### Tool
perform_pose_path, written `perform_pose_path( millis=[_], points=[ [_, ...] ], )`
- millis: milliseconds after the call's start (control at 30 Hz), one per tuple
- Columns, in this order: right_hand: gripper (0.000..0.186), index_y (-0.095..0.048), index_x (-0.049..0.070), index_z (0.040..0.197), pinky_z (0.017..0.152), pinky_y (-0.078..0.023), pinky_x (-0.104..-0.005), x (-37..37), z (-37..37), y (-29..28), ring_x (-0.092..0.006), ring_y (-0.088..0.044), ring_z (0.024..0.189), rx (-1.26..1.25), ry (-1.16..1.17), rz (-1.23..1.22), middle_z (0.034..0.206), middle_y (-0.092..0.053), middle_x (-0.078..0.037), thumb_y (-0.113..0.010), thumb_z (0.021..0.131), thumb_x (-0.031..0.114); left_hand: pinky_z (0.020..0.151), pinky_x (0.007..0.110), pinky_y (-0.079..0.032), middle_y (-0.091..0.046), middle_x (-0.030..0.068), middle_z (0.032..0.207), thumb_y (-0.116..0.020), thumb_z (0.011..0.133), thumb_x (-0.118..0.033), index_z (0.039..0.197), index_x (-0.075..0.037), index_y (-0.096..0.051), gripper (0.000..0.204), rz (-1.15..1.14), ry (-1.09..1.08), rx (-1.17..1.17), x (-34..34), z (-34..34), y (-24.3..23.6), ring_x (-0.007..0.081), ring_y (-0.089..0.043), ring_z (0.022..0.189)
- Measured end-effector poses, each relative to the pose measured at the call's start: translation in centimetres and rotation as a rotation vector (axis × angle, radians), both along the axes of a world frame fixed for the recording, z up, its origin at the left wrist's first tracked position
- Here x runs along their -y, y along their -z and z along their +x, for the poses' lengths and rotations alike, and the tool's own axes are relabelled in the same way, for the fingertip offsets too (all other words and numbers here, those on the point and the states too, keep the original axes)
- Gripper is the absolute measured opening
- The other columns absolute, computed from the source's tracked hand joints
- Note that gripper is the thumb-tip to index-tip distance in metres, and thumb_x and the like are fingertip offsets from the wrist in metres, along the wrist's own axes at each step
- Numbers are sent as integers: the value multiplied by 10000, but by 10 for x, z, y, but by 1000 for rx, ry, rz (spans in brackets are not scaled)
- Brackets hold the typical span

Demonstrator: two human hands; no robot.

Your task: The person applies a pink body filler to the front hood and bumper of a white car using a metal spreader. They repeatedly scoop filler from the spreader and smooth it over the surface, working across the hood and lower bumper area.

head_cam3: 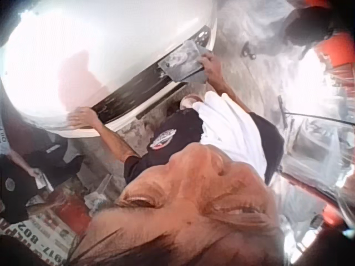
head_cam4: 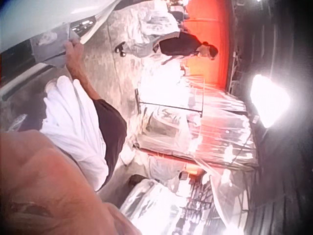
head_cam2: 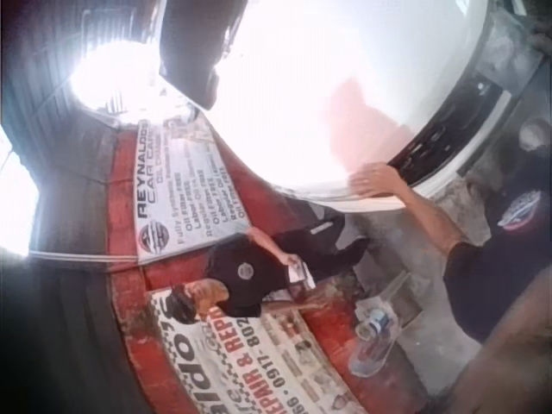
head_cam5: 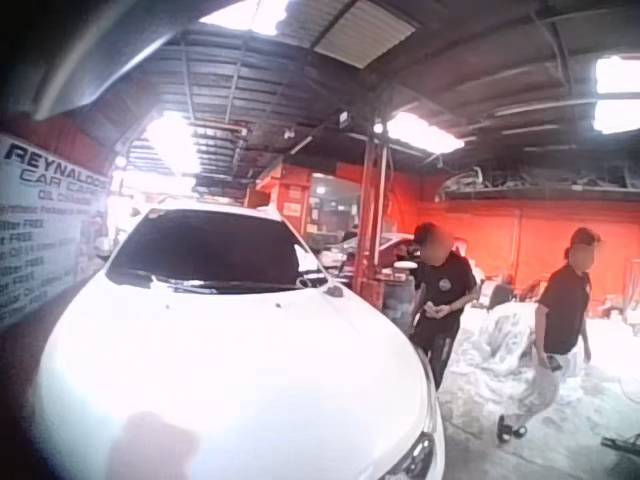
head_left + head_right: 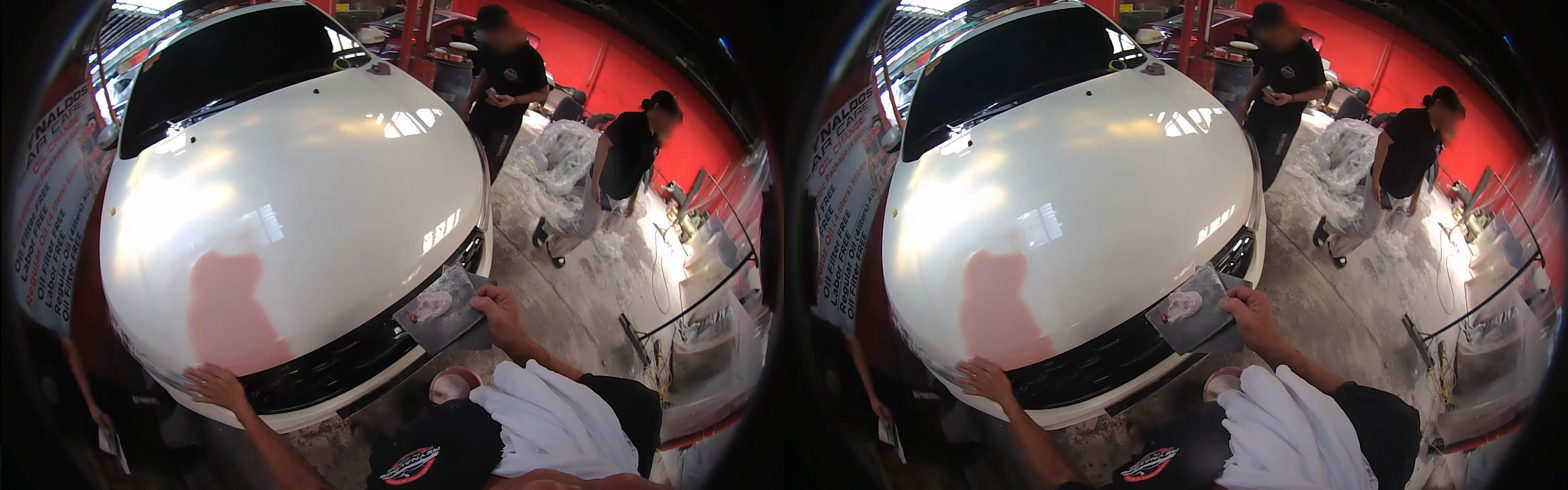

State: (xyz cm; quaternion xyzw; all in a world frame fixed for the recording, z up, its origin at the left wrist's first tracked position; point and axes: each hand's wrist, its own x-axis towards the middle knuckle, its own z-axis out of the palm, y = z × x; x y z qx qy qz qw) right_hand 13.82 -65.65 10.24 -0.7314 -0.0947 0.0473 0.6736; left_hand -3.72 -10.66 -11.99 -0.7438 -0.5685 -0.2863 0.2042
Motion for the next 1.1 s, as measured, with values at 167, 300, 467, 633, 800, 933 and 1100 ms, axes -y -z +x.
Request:
perform_pose_path(
  millis=[167, 300, 467, 633, 800, 933, 1100],
  points=[
    [135, -666, 0, 851, 632, -379, -222, 0, 8, 13, -36, -483, 690, 17, 24, -33, 727, -569, 56, -625, 876, 126, 1124, 694, -234, -301, 216, 1611, -455, 1035, -409, 1529, 34, -331, 675, -137, 443, 98, 194, 59, -7, 472, -269, 1477],
    [153, -664, 5, 894, 659, -393, -222, -22, 19, 26, -47, -499, 712, 83, 116, 99, 777, -582, 48, -644, 883, 157, 1162, 678, -172, -337, 239, 1581, -514, 1004, -399, 1502, 40, -367, 681, -392, 817, 145, 290, 80, -48, 480, -257, 1473],
    [101, -649, 31, 885, 730, -461, -244, -47, -2, 13, -104, -561, 770, 4, 42, 323, 854, -615, -9, -618, 890, 127, 1230, 560, -144, -359, 203, 1590, -572, 999, -429, 1537, -24, -360, 706, -1393, 1589, 174, 331, -8, -63, 403, -266, 1498],
    [159, -652, 10, 976, 806, -498, -289, -32, 13, 26, -158, -606, 860, -32, -31, 217, 936, -635, -47, -621, 880, 133, 1228, 468, -228, -374, 152, 1600, -520, 1035, -464, 1571, -108, -343, 668, -2080, 1661, 86, 309, -87, -77, 366, -349, 1469],
    [221, -659, -2, 1043, 848, -505, -309, -17, 12, 41, -178, -607, 921, -73, -52, 189, 977, -631, -64, -626, 878, 141, 965, 437, -494, -675, 157, 1222, -652, 955, -342, 1280, -74, -667, 422, -1423, 1220, 34, 235, -131, -40, 323, -634, 1115],
    [71, -627, 53, 854, 779, -477, -262, -39, -3, 25, -124, -582, 806, -23, 110, 178, 867, -627, -13, -597, 882, 111, 675, 392, -518, -707, 126, 794, -654, 964, -324, 1104, -46, -719, 318, -1032, 537, 932, 186, -116, -48, 289, -621, 649],
    [74, -599, 64, 835, 732, -442, -244, -39, -4, 11, -103, -547, 766, -20, 20, 114, 817, -589, 6, -595, 874, 128, 587, 438, -451, -589, 189, 681, -580, 1014, -441, 904, 13, -665, 475, -772, 281, 940, 146, -105, -72, 305, -551, 548]
  ],
)
